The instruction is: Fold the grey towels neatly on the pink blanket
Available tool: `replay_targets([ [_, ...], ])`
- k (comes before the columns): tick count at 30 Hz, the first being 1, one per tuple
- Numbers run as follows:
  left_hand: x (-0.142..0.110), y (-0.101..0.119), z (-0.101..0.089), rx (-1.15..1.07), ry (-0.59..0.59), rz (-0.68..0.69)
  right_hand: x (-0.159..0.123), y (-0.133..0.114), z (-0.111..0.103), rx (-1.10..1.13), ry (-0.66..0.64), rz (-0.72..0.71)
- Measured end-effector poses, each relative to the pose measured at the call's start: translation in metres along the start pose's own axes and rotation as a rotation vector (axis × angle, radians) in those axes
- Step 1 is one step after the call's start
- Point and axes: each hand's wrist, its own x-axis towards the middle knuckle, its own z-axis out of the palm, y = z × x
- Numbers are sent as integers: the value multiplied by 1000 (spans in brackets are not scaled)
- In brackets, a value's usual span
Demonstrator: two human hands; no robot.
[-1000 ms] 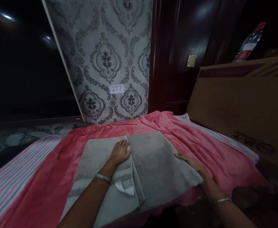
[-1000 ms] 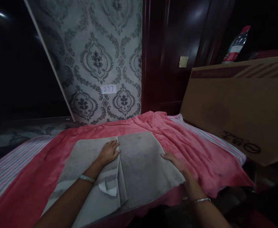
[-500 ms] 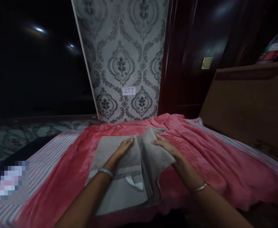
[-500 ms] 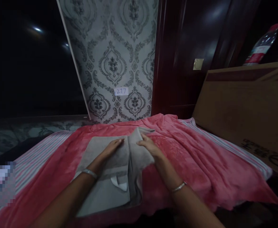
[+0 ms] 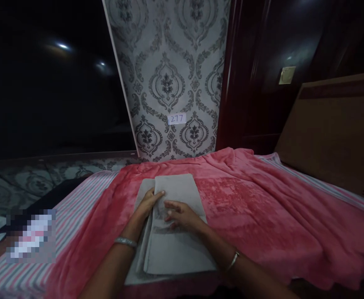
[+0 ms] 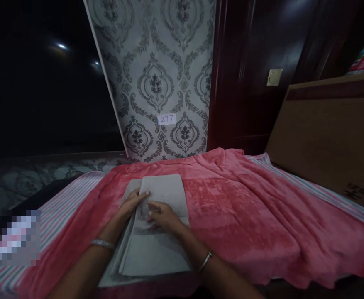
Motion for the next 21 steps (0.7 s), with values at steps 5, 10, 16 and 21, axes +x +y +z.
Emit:
replay_targets([
  [5, 19, -9, 1, 61, 102, -17, -25, -4, -27, -253, 139, -131],
  [10, 19, -16, -6, 69, 107, -68, -47, 7, -39, -561, 245, -294],
  [16, -7, -15, -11, 88, 94, -28, -64, 24, -60, -555, 475, -412],
  [21, -42, -29, -13, 137, 44, 58, -64, 43, -87, -589, 617, -400],
])
